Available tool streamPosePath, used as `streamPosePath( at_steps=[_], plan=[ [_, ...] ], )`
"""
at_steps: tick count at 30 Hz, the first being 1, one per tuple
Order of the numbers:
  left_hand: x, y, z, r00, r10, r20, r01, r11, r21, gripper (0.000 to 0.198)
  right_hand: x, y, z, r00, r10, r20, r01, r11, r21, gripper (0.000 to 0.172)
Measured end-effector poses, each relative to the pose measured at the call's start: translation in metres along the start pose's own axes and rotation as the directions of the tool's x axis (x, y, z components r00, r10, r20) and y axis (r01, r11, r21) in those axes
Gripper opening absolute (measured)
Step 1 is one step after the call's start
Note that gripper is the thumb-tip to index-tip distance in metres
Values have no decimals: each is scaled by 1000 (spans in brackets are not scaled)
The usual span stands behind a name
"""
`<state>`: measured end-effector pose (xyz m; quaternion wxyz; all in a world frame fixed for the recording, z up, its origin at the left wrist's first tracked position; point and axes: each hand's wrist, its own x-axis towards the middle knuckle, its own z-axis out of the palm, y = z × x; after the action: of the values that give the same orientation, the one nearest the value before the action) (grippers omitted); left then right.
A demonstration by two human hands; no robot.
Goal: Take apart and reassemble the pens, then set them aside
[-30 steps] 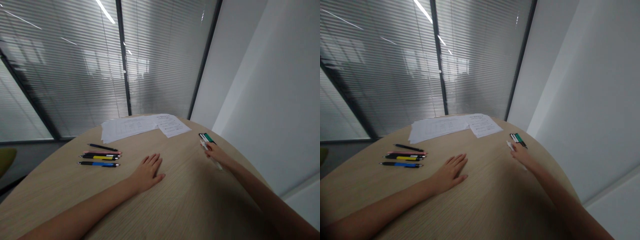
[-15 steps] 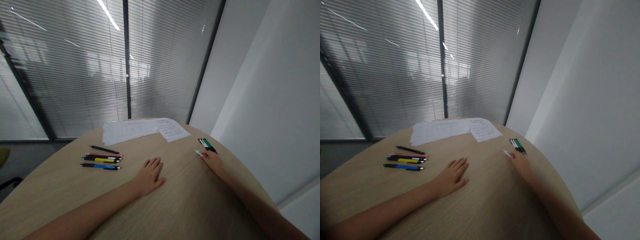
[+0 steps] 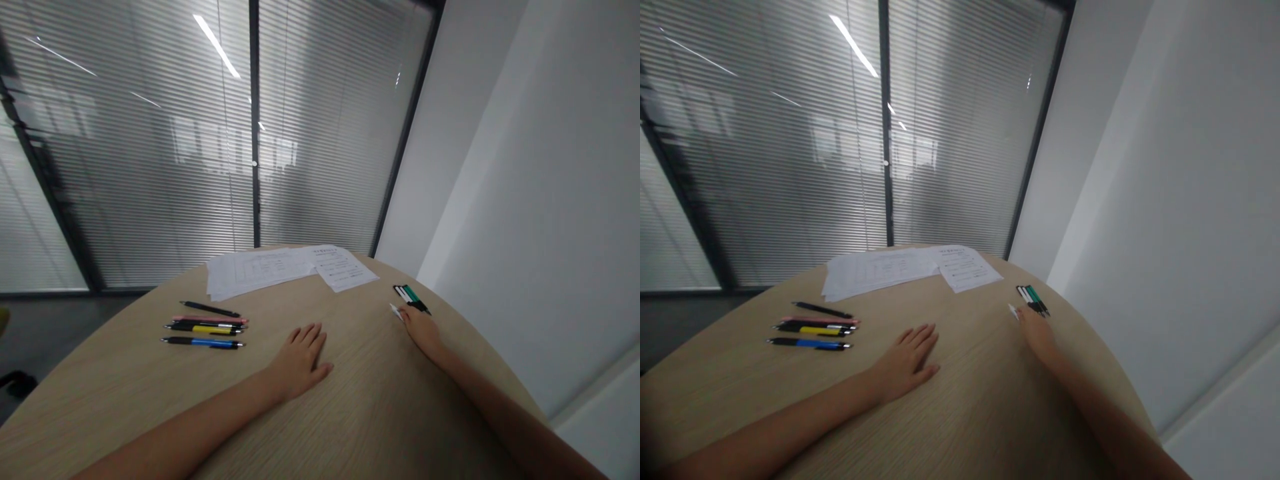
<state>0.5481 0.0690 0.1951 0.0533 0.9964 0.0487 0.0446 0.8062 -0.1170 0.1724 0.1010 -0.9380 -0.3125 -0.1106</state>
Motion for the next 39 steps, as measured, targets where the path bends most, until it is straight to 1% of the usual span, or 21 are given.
streamPosePath(
  at_steps=[5,10,15,18,21,24,27,30,39],
  plan=[
    [0,-3,3,1000,8,-22,-8,1000,-29,60,0,-1,-1,999,22,43,-19,998,-61,29],
    [1,-2,3,1000,-2,-15,1,999,-33,61,0,-2,-2,997,26,70,-19,995,-97,29],
    [0,0,0,1000,4,-4,-4,1000,-15,62,-3,0,-13,998,15,65,-10,997,-75,30],
    [-1,1,-2,1000,-1,5,1,1000,-9,61,-10,8,-25,996,19,84,-15,998,-53,28],
    [-2,2,-4,1000,-1,9,1,1000,-11,61,-23,21,-36,991,33,127,-29,999,-36,24],
    [-1,1,-2,1000,3,-1,-3,1000,-17,61,-38,33,-41,986,41,162,-38,999,-16,19],
    [0,0,0,1000,2,-10,-2,1000,-27,60,-48,41,-40,981,31,189,-33,999,8,19],
    [1,-1,2,1000,4,-22,-5,999,-31,60,-52,44,-36,981,40,188,-37,999,-19,15],
    [2,-2,3,1000,13,-22,-13,1000,-17,62,-43,32,-31,986,79,146,-71,996,-58,22]
  ],
)
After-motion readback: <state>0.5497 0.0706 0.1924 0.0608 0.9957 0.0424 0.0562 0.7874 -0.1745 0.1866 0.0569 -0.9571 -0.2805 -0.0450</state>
